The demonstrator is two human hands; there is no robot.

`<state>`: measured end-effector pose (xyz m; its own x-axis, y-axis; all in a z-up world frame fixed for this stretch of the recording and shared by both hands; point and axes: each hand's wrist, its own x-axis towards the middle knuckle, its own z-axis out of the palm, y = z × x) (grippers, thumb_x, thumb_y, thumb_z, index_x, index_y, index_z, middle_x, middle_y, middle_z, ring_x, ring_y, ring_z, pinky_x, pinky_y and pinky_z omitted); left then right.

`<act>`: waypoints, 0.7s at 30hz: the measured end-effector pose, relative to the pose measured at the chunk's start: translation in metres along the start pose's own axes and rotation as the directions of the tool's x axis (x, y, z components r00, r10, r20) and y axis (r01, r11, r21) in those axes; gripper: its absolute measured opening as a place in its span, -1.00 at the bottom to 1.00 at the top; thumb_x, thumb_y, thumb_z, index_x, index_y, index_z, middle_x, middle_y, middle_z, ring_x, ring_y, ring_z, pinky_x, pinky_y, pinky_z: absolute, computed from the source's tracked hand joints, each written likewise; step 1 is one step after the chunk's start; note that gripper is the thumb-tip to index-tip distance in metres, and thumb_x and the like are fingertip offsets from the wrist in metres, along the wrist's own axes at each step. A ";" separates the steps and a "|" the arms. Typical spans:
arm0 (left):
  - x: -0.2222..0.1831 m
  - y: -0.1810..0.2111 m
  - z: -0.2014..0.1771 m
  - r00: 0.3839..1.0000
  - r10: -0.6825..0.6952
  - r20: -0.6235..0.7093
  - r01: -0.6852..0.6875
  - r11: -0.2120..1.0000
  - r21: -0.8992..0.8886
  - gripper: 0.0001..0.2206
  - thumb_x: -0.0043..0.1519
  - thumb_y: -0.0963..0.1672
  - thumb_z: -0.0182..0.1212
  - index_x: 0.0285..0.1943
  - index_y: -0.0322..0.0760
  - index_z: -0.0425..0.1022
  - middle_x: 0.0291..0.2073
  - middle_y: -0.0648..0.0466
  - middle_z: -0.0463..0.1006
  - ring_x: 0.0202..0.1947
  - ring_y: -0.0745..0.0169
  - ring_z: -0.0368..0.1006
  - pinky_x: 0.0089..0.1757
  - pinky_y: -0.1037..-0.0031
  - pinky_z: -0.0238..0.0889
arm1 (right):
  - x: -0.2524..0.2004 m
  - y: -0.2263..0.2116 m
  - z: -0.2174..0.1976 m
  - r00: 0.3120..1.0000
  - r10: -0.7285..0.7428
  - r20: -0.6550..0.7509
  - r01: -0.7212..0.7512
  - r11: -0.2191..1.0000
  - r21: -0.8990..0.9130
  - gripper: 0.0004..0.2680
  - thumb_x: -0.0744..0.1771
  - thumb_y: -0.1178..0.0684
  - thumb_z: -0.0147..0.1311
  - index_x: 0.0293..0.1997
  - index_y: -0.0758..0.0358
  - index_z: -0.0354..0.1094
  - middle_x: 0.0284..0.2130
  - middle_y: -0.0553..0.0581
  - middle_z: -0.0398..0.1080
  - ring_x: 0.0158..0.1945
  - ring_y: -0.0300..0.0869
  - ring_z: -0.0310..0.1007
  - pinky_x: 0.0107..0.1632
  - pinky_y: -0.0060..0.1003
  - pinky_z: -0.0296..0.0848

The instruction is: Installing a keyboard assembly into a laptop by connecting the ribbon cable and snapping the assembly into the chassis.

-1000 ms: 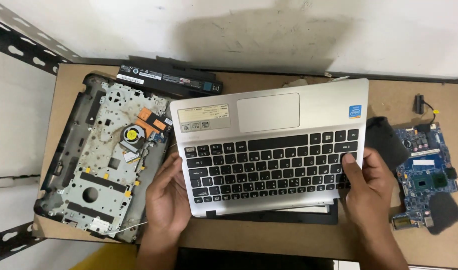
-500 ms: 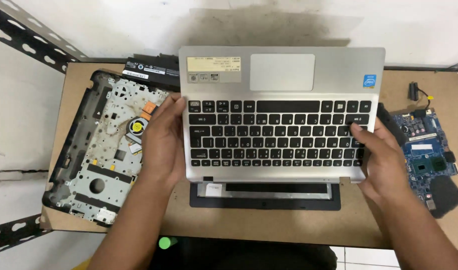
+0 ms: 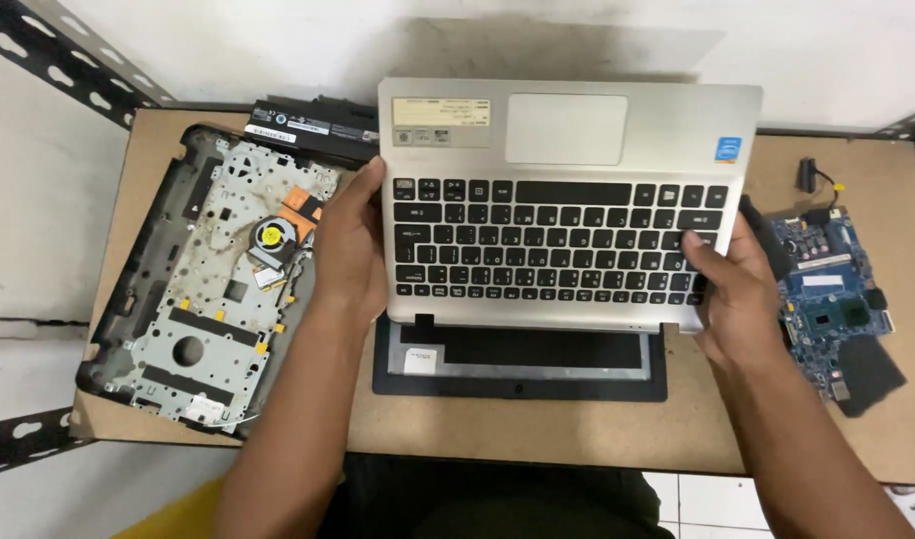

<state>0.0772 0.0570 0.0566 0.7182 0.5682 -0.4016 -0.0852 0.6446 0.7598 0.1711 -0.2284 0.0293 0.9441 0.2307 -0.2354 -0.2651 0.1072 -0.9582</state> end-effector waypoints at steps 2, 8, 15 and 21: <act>0.003 -0.006 -0.004 1.000 -0.015 0.008 0.015 0.999 -0.046 -0.86 0.11 -0.11 0.16 -0.31 -0.30 0.42 -0.39 -0.01 0.51 -0.33 0.14 0.44 -0.24 0.36 0.36 | 0.000 0.003 -0.003 1.000 0.000 0.013 0.000 1.000 0.003 -0.68 0.27 0.11 -0.05 0.17 0.11 0.19 -0.07 0.03 0.36 -0.08 -0.20 0.34 -0.06 -0.27 0.38; 0.015 -0.013 -0.025 0.969 0.078 0.235 -0.077 0.997 -0.015 -0.85 0.20 -0.09 0.06 -0.16 -0.22 0.46 -0.41 0.04 0.50 -0.25 0.20 0.50 -0.15 0.41 0.37 | 0.007 0.012 -0.008 0.984 -0.160 0.076 0.154 0.985 0.078 -0.71 0.28 0.19 -0.09 0.13 0.27 0.21 -0.32 0.13 0.37 -0.24 -0.19 0.48 -0.18 -0.33 0.51; 0.024 -0.017 -0.030 0.968 0.025 0.251 -0.007 0.997 -0.074 -0.85 0.18 -0.10 0.06 -0.19 -0.21 0.47 -0.42 0.06 0.47 -0.24 0.18 0.46 -0.14 0.39 0.33 | 0.009 0.010 -0.009 0.981 -0.179 0.073 0.173 0.981 0.083 -0.72 0.26 0.21 -0.08 0.09 0.29 0.24 -0.36 0.17 0.38 -0.30 -0.17 0.46 -0.23 -0.33 0.48; 0.015 -0.014 -0.026 0.964 0.047 0.263 -0.025 0.996 -0.085 -0.85 0.18 -0.12 0.06 -0.16 -0.23 0.46 -0.42 0.05 0.48 -0.25 0.21 0.46 -0.16 0.42 0.34 | 0.005 0.010 -0.009 0.982 -0.177 0.062 0.172 0.982 0.072 -0.70 0.25 0.22 -0.09 0.10 0.31 0.23 -0.36 0.17 0.37 -0.30 -0.18 0.45 -0.23 -0.33 0.47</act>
<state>0.0714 0.0700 0.0269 0.8697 0.4432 -0.2172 -0.1616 0.6715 0.7231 0.1745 -0.2350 0.0167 0.9621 0.2675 -0.0519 -0.1120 0.2147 -0.9702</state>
